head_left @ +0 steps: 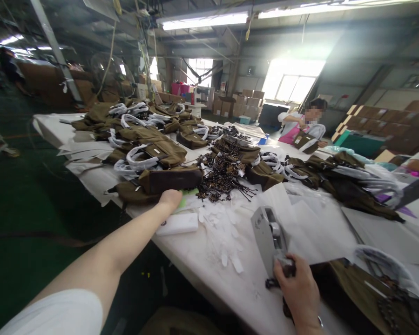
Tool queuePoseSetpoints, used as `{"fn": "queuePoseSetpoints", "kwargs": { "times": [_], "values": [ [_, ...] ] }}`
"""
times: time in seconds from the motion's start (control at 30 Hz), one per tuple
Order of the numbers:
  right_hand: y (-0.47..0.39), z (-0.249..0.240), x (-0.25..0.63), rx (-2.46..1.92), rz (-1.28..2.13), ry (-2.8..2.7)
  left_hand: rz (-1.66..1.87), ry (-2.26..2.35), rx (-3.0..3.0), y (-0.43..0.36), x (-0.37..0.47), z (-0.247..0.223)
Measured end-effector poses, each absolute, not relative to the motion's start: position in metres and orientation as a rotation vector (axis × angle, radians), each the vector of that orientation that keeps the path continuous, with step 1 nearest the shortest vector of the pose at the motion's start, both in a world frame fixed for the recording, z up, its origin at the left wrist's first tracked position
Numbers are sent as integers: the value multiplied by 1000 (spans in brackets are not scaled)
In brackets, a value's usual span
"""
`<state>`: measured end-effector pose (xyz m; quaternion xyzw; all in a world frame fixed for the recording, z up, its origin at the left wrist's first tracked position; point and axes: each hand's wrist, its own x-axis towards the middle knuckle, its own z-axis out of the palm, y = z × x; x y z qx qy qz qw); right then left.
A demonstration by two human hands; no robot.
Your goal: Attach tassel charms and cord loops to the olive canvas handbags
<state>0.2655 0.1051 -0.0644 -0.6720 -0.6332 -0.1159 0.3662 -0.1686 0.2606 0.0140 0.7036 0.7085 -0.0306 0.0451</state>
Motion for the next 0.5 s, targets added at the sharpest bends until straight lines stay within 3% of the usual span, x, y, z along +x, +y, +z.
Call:
{"fn": "queuePoseSetpoints", "kwargs": {
  "times": [0.23,0.5],
  "values": [
    [105,-60,263,-1708,-291,-1620,-83,2262,2340,228,-108,55],
    [103,-44,254,-1788,-171,-1602,76,1401,2644,143,39,20]
  ]
}}
